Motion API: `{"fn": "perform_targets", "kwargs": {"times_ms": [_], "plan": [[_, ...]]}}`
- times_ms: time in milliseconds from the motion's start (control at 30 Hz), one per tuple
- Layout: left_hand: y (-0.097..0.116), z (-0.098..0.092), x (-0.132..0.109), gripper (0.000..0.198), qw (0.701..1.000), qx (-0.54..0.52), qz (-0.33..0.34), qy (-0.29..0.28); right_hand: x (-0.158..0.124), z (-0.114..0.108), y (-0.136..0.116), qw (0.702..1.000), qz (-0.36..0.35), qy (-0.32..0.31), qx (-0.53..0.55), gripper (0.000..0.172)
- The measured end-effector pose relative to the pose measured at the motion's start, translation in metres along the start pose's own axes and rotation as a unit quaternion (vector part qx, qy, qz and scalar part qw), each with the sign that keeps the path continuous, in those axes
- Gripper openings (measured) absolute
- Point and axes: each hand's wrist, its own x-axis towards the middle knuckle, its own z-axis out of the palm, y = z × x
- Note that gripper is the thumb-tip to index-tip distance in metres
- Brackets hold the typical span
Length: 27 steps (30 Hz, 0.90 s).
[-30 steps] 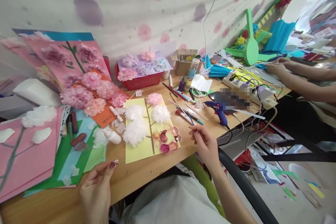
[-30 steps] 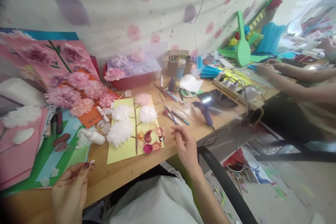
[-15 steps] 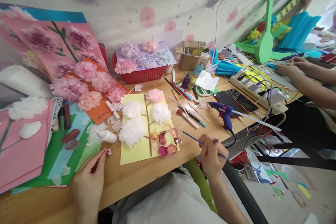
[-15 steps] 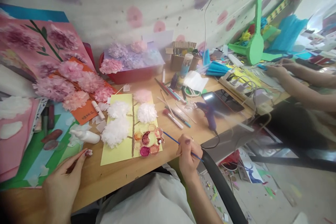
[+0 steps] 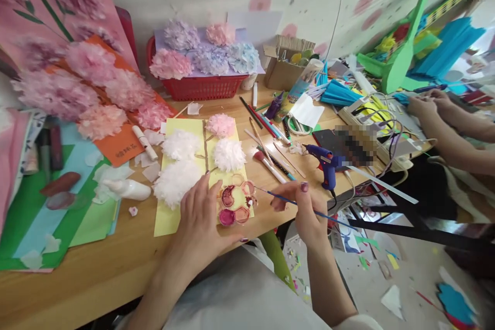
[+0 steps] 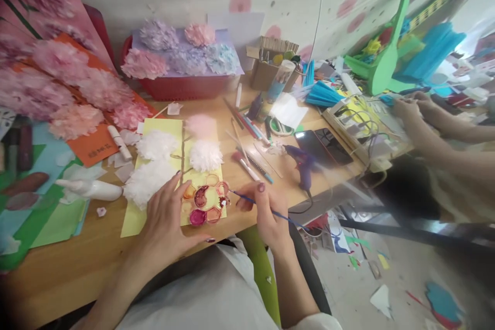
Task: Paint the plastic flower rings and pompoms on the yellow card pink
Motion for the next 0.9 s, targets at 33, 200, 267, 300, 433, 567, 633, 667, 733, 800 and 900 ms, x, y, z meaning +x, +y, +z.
{"fn": "perform_targets", "kwargs": {"times_ms": [33,200,267,300,433,567,633,667,733,800,900], "plan": [[0.001,0.006,0.004,0.113,1.0,0.011,0.006,-0.018,0.001,-0.002,-0.003,0.999,-0.002,-0.017,-0.029,0.06],[0.006,0.021,0.011,0.125,0.999,0.027,0.002,-0.028,0.003,0.002,-0.006,0.98,-0.079,-0.022,-0.179,0.064],[0.008,0.023,0.012,0.124,0.999,0.028,-0.005,-0.026,0.003,0.008,-0.003,0.972,-0.099,-0.026,-0.212,0.065],[0.008,0.023,0.012,0.122,0.999,0.028,-0.007,-0.026,0.003,0.011,-0.001,0.969,-0.105,-0.03,-0.222,0.065],[0.008,0.025,0.012,0.109,0.999,0.031,-0.009,-0.028,0.004,0.017,0.006,0.96,-0.121,-0.037,-0.248,0.057],[0.007,0.024,0.013,0.104,0.999,0.024,-0.015,-0.033,0.006,0.02,0.007,0.947,-0.143,-0.044,-0.284,0.054],[0.007,0.024,0.013,0.102,0.999,0.02,-0.017,-0.03,0.006,0.022,0.008,0.945,-0.142,-0.057,-0.289,0.056],[0.007,0.025,0.013,0.101,0.999,0.019,-0.017,-0.028,0.006,0.023,0.008,0.945,-0.136,-0.067,-0.289,0.056],[0.007,0.025,0.013,0.099,0.999,0.019,-0.019,-0.026,0.007,0.025,0.01,0.948,-0.122,-0.077,-0.282,0.057],[0.007,0.026,0.013,0.098,0.999,0.022,-0.022,-0.026,0.008,0.026,0.012,0.949,-0.122,-0.076,-0.279,0.057],[0.008,0.025,0.013,0.098,0.999,0.026,-0.024,-0.03,0.009,0.026,0.016,0.943,-0.154,-0.064,-0.287,0.056]]}}
